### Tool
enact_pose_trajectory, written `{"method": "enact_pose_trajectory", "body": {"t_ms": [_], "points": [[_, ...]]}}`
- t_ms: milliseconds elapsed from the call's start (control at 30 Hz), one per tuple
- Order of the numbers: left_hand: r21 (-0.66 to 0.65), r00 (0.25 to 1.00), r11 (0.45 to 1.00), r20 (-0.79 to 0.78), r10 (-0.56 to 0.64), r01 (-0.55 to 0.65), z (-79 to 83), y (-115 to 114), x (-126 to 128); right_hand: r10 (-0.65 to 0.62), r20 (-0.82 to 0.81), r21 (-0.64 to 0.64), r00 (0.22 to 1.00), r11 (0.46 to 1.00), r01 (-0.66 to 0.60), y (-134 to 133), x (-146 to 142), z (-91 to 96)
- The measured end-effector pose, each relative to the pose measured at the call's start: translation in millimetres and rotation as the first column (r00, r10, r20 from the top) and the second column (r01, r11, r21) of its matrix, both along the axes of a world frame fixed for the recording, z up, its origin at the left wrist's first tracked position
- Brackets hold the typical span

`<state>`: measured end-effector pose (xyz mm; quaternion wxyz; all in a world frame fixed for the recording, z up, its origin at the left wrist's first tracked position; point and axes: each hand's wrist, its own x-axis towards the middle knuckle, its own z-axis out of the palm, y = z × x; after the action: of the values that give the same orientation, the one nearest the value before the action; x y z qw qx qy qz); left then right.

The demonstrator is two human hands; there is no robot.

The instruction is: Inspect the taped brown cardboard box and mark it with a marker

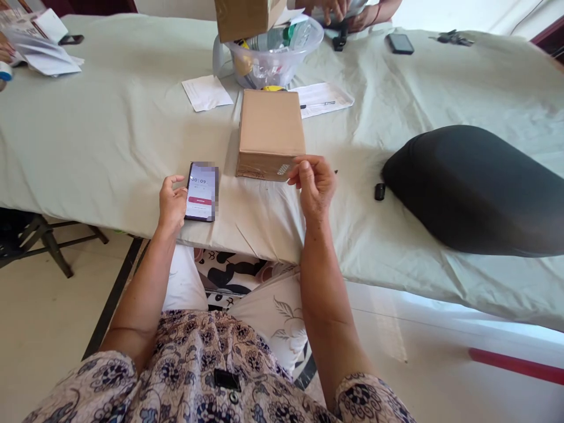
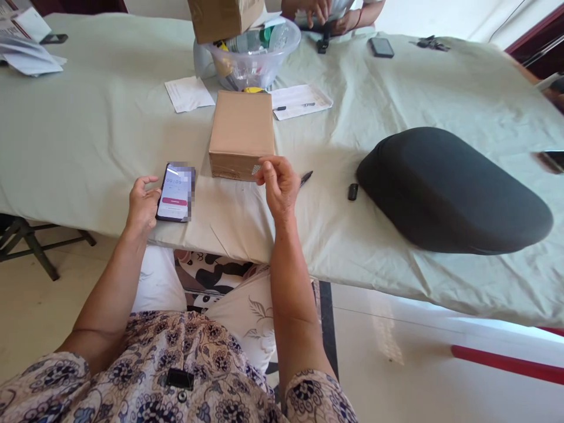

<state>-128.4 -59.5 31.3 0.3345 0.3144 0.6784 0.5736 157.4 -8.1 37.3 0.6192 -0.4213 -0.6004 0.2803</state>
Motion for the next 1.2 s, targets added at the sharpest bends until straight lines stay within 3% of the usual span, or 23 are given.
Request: {"method": "enact_pose_trajectory", "body": {"t_ms": [167,333,400,467,567,633,700,833,1033,1200], "points": [[0.082,0.986,0.996,0.163,0.030,-0.044,-2.2,-11.1,3.9,0.172,0.050,-0.164,0.984,0.973,-0.161,-14.2,-7.3,-3.2],[0.248,0.942,0.968,0.331,-0.051,-0.035,-8.0,-27.2,15.6,0.216,0.050,-0.329,0.975,0.925,-0.188,-32.5,-9.0,-9.7],[0.300,0.925,0.954,0.368,-0.097,-0.020,-8.7,-31.1,26.0,0.283,0.010,-0.370,0.959,0.892,-0.260,-38.5,-8.6,-9.0],[0.348,0.909,0.937,0.389,-0.150,0.006,-8.1,-32.6,37.7,0.404,-0.021,-0.423,0.915,0.825,-0.374,-42.1,-8.0,-7.8],[0.419,0.889,0.907,0.395,-0.230,0.049,-6.1,-31.5,53.5,0.620,-0.058,-0.523,0.783,0.649,-0.552,-43.5,-7.3,-7.4],[0.452,0.880,0.887,0.381,-0.284,0.090,-5.2,-30.2,61.6,0.731,-0.046,-0.583,0.681,0.534,-0.612,-43.3,-7.5,-7.8],[0.468,0.871,0.873,0.362,-0.332,0.139,-5.1,-29.2,68.3,0.793,0.001,-0.629,0.609,0.474,-0.616,-43.4,-8.3,-8.1],[0.475,0.853,0.853,0.333,-0.402,0.217,-5.2,-28.0,78.7,0.816,-0.011,-0.608,0.579,0.454,-0.651,-45.2,-10.0,-9.1],[0.473,0.847,0.847,0.324,-0.423,0.242,-3.3,-28.7,87.0,0.791,0.037,-0.610,0.611,0.502,-0.612,-47.0,-7.0,-11.9],[0.474,0.834,0.849,0.352,-0.426,0.234,-3.6,-31.4,88.2,0.792,0.082,-0.631,0.604,0.511,-0.584,-47.6,-5.5,-8.8]]}}
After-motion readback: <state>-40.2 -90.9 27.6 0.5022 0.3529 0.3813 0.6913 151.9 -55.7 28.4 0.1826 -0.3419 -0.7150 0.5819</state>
